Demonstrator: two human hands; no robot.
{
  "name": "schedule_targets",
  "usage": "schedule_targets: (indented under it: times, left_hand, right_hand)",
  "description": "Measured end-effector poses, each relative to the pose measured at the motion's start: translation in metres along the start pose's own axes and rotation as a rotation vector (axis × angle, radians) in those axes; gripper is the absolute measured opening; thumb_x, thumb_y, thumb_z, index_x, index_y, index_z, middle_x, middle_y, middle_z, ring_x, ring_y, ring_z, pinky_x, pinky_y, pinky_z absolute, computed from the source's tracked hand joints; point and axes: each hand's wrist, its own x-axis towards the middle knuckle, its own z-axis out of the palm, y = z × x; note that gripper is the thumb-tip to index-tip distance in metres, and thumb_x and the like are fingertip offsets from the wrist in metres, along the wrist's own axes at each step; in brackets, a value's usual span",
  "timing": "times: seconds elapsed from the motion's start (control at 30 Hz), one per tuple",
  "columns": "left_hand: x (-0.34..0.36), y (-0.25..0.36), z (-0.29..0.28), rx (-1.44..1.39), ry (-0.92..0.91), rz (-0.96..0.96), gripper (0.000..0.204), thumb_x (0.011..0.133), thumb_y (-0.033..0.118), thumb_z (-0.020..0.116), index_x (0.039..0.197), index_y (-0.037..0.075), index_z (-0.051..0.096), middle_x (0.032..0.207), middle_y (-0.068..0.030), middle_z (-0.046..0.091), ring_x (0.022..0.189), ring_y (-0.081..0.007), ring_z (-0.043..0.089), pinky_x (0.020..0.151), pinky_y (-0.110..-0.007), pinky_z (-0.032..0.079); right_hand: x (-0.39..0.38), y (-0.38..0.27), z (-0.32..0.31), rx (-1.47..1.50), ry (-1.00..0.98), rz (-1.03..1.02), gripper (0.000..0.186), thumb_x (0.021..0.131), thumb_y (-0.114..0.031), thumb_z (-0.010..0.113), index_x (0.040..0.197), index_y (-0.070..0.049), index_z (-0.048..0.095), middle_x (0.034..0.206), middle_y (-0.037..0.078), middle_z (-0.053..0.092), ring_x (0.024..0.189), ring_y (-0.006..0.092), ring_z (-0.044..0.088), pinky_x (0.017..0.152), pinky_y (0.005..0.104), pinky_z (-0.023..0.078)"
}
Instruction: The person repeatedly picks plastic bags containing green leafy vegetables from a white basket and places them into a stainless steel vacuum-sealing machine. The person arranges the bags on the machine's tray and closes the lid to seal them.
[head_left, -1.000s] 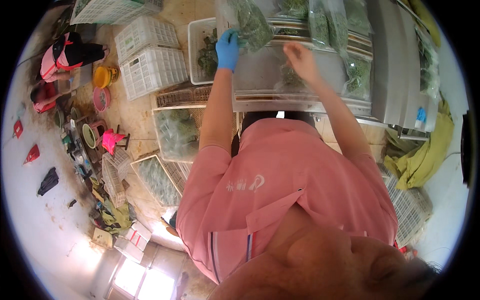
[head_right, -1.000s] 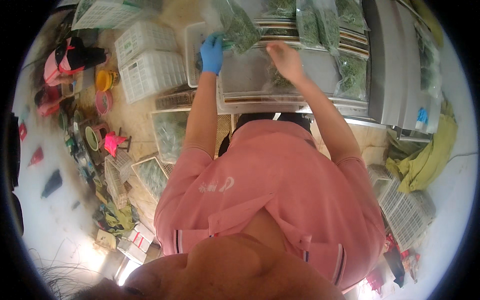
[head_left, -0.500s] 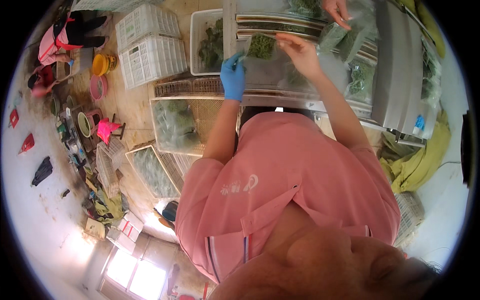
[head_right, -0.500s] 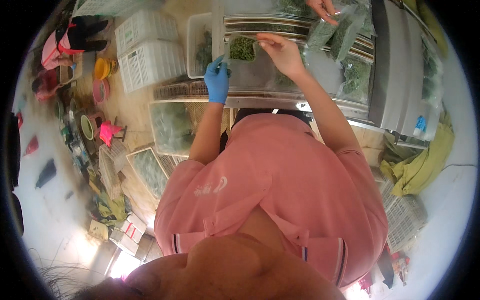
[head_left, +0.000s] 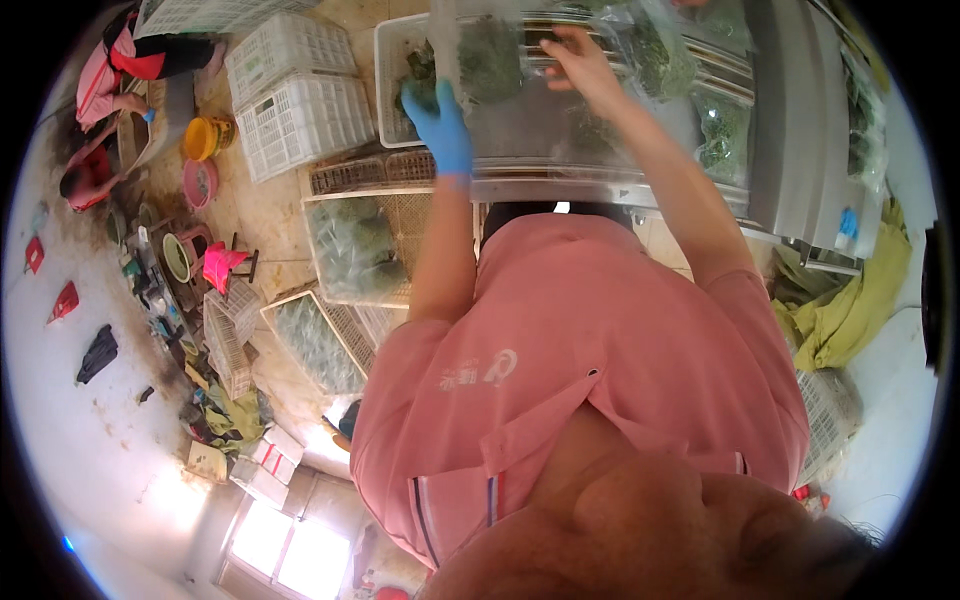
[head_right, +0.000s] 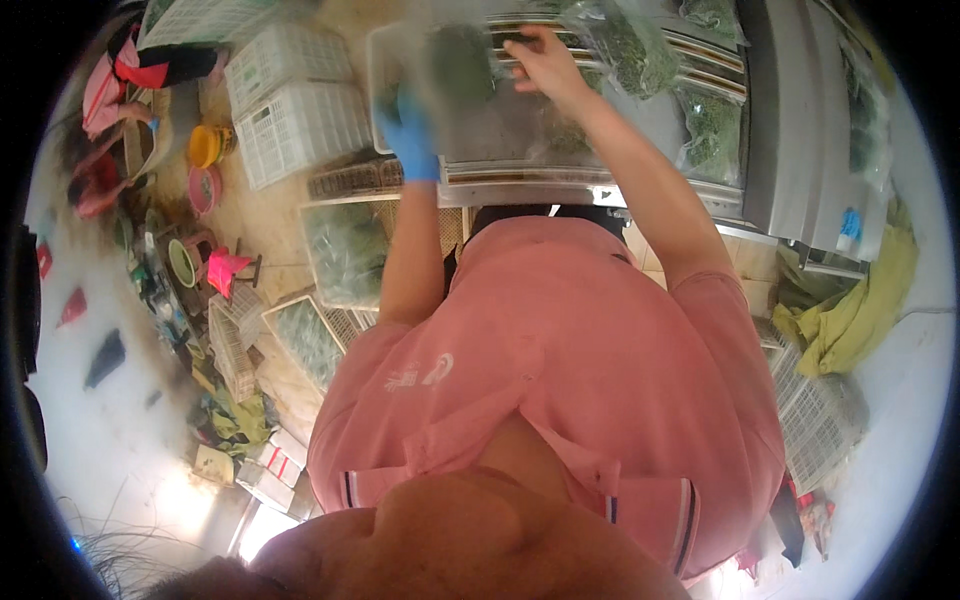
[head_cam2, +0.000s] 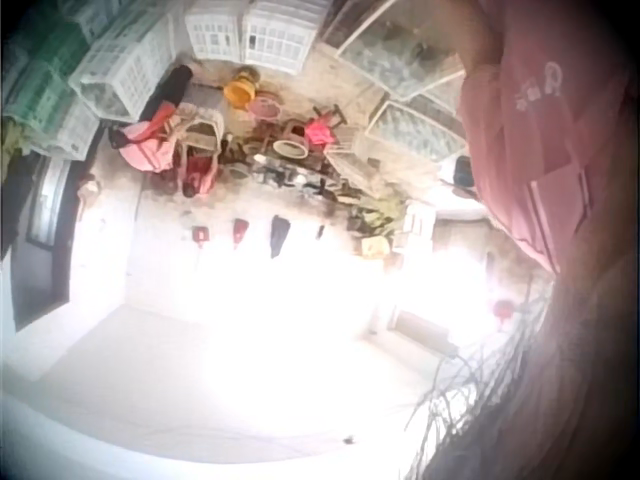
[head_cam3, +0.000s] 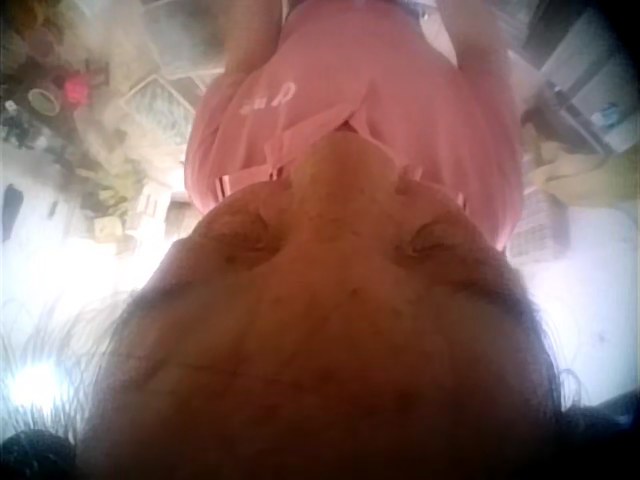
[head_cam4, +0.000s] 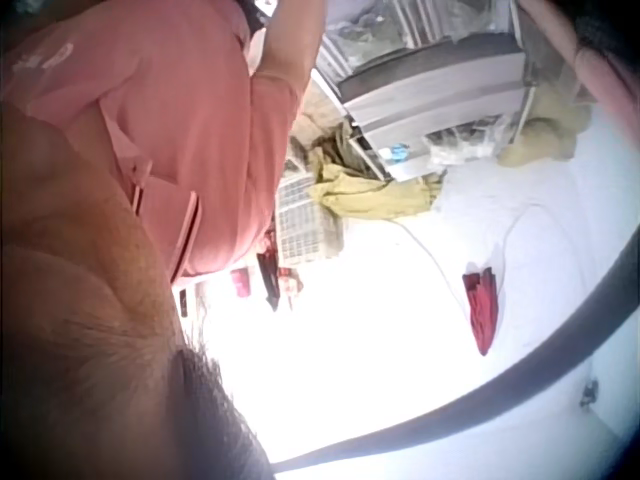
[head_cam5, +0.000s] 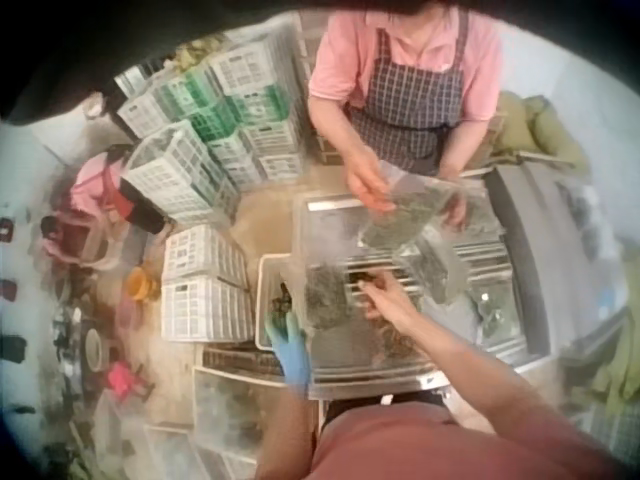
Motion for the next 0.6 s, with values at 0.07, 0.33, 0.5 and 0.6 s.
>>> schedule_targets:
  times: [0.07,0.33,0.5,0.6]
  left_hand:
    - [0.048,-0.002,-0.006,0.084,-0.164,0.003,0.047,0.096,0.028,0.062,0.131,-0.002,0.052,0.112,-0.0124,0.062,0.096,-0.0169,0.060,0.080,-0.033,0.051]
    - [0.088,-0.010,0.003,0.239,-0.265,0.108,0.022,0.096,0.014,0.059,0.109,-0.002,0.066,0.094,-0.0097,0.068,0.084,-0.0123,0.061,0.076,-0.028,0.051]
    - [-0.009,0.018,-0.019,0.024,-0.210,0.124,0.019,0.094,0.011,0.061,0.109,0.002,0.068,0.103,-0.0090,0.061,0.086,-0.0138,0.061,0.073,-0.028,0.053]
    - [-0.028,0.006,-0.030,0.076,-0.125,0.039,0.020,0.094,0.009,0.060,0.111,0.005,0.070,0.108,-0.0089,0.056,0.087,-0.0154,0.061,0.073,-0.028,0.053]
  right_hand:
    - [0.033,0.003,0.014,-0.112,-0.098,0.038,0.055,0.096,-0.035,0.060,0.139,-0.005,0.044,0.105,0.009,0.057,0.084,0.0157,0.061,0.068,0.0305,0.057]
    - [0.074,-0.002,0.043,-0.186,-0.197,-0.049,0.036,0.100,-0.021,0.053,0.132,-0.003,0.056,0.076,0.000,0.058,0.059,0.0075,0.050,0.051,0.0229,0.044]
    - [-0.023,0.000,0.017,0.188,-0.165,-0.006,0.034,0.100,-0.024,0.054,0.124,-0.001,0.059,0.089,0.008,0.063,0.072,0.0159,0.063,0.066,0.0300,0.056]
    - [-0.052,0.022,0.025,0.563,-0.038,0.233,0.034,0.097,-0.029,0.060,0.115,-0.001,0.061,0.102,0.009,0.059,0.086,0.0198,0.064,0.074,0.0322,0.057]
